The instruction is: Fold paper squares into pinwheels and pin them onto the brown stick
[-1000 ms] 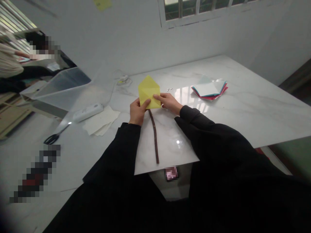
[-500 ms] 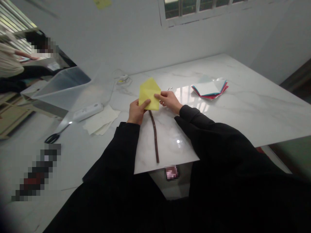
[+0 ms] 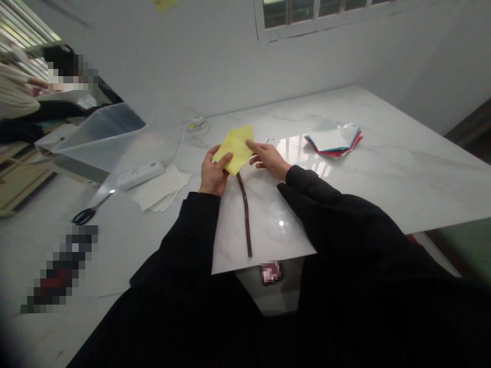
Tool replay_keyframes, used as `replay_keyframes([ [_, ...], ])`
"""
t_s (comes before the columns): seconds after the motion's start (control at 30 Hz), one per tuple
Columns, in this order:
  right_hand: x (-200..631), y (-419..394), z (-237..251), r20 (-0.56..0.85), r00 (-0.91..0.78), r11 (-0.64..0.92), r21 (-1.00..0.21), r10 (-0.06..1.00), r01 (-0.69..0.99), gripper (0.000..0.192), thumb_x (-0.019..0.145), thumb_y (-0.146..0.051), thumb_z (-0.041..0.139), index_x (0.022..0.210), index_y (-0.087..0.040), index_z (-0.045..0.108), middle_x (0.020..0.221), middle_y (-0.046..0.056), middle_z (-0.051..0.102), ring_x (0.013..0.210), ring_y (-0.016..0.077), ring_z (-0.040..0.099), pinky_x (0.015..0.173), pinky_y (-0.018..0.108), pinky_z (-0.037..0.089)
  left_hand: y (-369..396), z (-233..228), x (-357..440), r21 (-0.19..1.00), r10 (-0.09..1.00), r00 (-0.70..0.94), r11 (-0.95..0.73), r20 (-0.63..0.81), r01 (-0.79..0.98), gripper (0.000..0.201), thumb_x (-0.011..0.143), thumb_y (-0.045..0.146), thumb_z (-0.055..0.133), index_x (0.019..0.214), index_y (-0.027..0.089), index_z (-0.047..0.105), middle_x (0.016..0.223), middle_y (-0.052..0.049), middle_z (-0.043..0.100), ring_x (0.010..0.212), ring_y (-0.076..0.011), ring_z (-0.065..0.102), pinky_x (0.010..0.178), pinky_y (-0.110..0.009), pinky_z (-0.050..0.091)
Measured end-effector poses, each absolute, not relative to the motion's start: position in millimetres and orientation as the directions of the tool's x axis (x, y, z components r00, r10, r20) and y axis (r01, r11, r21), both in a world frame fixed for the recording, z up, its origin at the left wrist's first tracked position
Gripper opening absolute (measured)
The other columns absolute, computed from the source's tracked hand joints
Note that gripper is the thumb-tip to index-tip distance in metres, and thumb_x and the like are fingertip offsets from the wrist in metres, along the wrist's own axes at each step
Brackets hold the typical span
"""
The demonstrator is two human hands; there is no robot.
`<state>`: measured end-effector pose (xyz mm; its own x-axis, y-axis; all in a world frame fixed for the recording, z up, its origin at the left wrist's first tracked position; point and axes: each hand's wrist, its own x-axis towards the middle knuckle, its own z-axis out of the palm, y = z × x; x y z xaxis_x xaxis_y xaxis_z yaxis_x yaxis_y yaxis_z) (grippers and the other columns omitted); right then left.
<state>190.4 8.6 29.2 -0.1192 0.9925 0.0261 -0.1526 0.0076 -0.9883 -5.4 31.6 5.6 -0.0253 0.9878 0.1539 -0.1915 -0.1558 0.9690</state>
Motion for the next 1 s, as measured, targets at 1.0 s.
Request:
replay_keyframes([
  [1.0, 190, 11, 16, 0.04, -0.243, 0.021, -0.996, 0.969, -0.084, 0.038, 0.073, -0.051, 0.087, 0.087, -0.017, 0.077, 0.077, 0.002, 0.074, 0.06, 0.0113, 0.059, 0.048, 0.021, 0.039, 15, 18, -1, 0.984, 0.987, 0.094, -0.118, 0.131, -0.132, 0.068, 0.063, 0.044, 0.093, 0.12, 0.019, 0.066, 0.104, -0.01, 0.078, 0.092, -0.0249, 0.077, 0.081, -0.037, 0.064],
])
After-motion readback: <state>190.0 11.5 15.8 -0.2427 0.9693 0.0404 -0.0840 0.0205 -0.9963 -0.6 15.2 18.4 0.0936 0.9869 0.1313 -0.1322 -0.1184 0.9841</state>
